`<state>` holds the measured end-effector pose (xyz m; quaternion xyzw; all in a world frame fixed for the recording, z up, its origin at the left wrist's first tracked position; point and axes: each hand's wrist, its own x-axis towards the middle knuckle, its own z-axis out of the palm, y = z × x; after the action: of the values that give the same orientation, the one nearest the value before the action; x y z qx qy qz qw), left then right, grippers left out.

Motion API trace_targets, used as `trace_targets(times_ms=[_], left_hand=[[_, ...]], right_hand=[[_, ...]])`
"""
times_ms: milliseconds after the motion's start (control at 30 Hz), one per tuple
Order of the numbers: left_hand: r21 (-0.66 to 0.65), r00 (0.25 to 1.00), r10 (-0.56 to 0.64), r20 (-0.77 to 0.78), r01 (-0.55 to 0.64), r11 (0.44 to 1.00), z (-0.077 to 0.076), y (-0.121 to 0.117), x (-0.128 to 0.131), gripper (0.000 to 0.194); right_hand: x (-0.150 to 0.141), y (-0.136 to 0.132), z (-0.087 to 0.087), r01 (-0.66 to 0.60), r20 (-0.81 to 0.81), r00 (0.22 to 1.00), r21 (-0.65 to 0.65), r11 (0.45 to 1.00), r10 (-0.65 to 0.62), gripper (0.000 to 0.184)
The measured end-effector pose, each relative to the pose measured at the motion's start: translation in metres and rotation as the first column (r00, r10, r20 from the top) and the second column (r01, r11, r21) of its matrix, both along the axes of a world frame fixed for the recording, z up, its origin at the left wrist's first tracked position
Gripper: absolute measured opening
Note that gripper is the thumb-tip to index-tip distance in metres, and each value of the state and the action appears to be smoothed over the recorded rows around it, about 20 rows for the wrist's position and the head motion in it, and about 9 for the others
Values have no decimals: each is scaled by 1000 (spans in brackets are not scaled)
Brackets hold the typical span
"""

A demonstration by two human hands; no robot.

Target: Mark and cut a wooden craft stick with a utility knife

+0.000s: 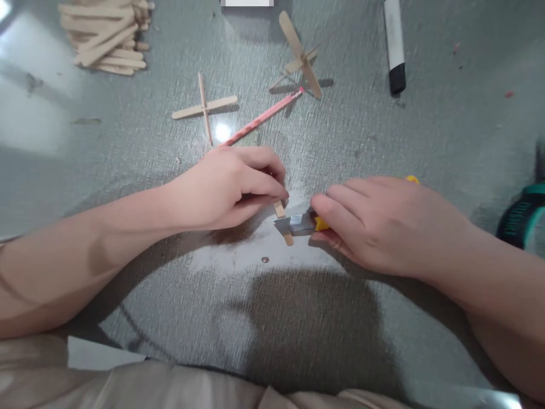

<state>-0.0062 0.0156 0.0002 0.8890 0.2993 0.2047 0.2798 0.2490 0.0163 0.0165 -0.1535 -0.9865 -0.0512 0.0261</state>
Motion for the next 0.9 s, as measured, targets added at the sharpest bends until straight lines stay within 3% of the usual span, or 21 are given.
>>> trace_targets(times_ms=[167,267,467,667,767,900], left_hand=[[-7,1000,-4,18,4,1000,-1,0,1,27],[10,1000,-19,20,18,1000,-2,1,1,27],[-3,1000,-13,11,13,1000,-3,2,1,29],[-5,1000,-6,-6,6,1000,-2,1,1,28],[-20,1000,16,-14,-16,1000,-2,1,1,29],[-24,999,25,-24,-25,999,-2,1,2,31]], right_hand=[[1,3,-4,-91,-1,996,15,996,91,33],[1,5,-5,-58,0,998,-1,998,58,35],[-1,7,-1,27,72,997,-228,973,-10,40],[2,7,-1,-114,-30,993,-18,993,113,34],[1,6,-4,-125,-51,991,-4,992,124,31],[-1,7,-4,-9,23,1000,-71,997,11,33]])
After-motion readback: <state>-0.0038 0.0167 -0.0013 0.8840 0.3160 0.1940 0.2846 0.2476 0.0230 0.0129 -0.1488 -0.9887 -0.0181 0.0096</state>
